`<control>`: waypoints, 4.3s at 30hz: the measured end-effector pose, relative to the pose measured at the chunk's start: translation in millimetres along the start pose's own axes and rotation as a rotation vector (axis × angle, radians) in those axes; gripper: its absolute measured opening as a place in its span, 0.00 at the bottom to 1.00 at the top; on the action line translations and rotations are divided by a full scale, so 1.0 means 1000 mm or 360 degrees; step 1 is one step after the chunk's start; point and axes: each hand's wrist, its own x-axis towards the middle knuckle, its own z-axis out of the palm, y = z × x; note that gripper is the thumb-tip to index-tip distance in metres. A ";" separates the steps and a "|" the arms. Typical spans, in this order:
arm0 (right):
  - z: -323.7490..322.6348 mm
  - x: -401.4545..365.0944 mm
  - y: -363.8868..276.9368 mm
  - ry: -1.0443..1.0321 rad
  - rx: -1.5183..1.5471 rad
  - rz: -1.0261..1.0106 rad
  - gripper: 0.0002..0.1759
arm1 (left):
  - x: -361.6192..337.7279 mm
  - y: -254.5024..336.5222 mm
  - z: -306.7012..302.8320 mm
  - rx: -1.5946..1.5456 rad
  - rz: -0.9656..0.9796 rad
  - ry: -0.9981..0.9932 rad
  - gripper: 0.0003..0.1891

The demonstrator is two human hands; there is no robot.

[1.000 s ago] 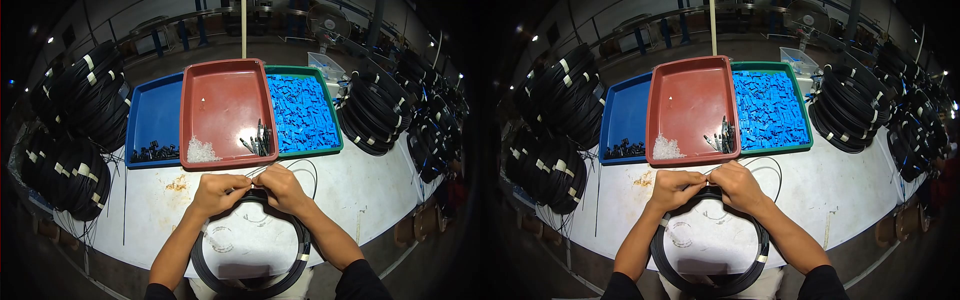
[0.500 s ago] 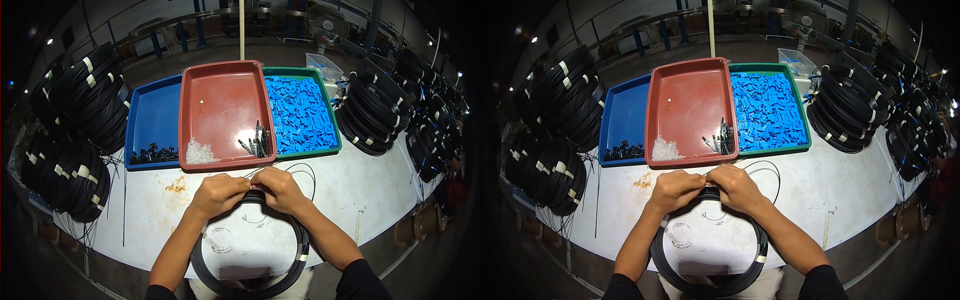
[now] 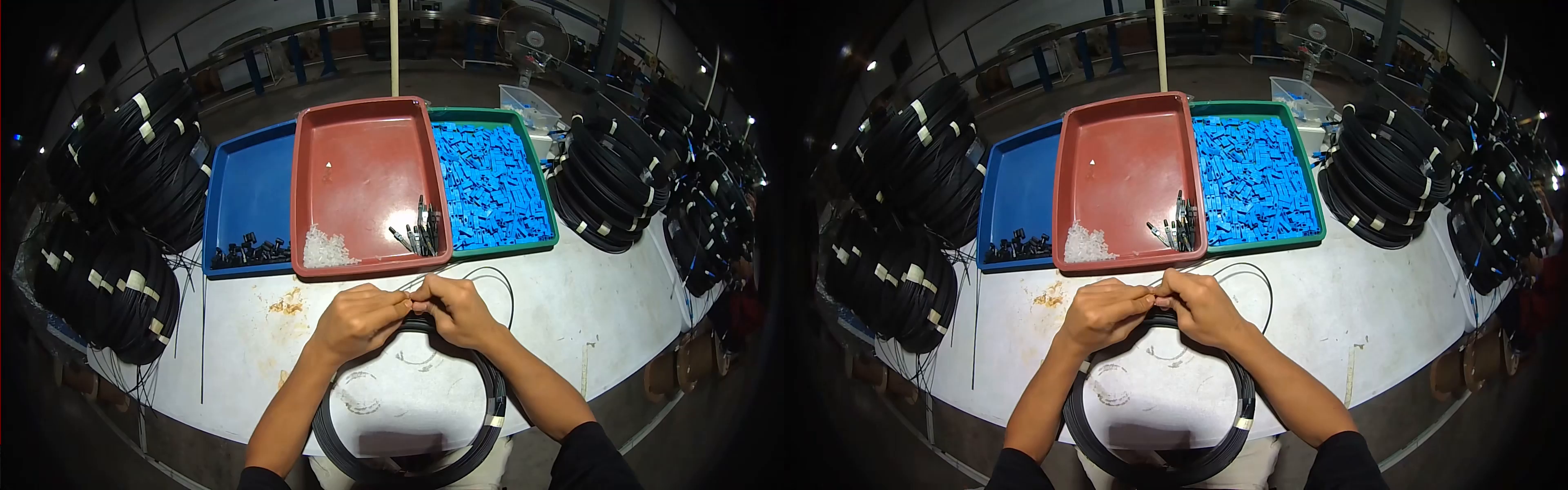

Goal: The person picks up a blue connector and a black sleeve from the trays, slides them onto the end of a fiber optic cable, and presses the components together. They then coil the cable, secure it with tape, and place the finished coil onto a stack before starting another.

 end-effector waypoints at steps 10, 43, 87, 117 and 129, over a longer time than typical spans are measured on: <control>-0.006 0.007 -0.005 0.0109 -0.0352 -0.0458 0.10 | -0.003 0.006 0.004 -0.0580 -0.0797 0.0219 0.07; -0.003 0.005 -0.008 -0.0043 0.0070 0.0139 0.06 | -0.002 -0.001 -0.003 0.0022 0.0020 0.0007 0.09; -0.006 0.008 -0.011 0.0142 -0.0279 -0.0431 0.10 | 0.001 0.009 -0.002 -0.0628 -0.0960 0.0146 0.05; -0.004 0.005 -0.013 -0.0029 0.0253 0.0256 0.12 | -0.001 0.007 -0.001 -0.0222 -0.0447 0.0164 0.05; -0.010 0.003 -0.011 -0.0127 -0.0077 0.0055 0.12 | -0.003 0.003 -0.001 0.0103 0.0049 -0.0081 0.06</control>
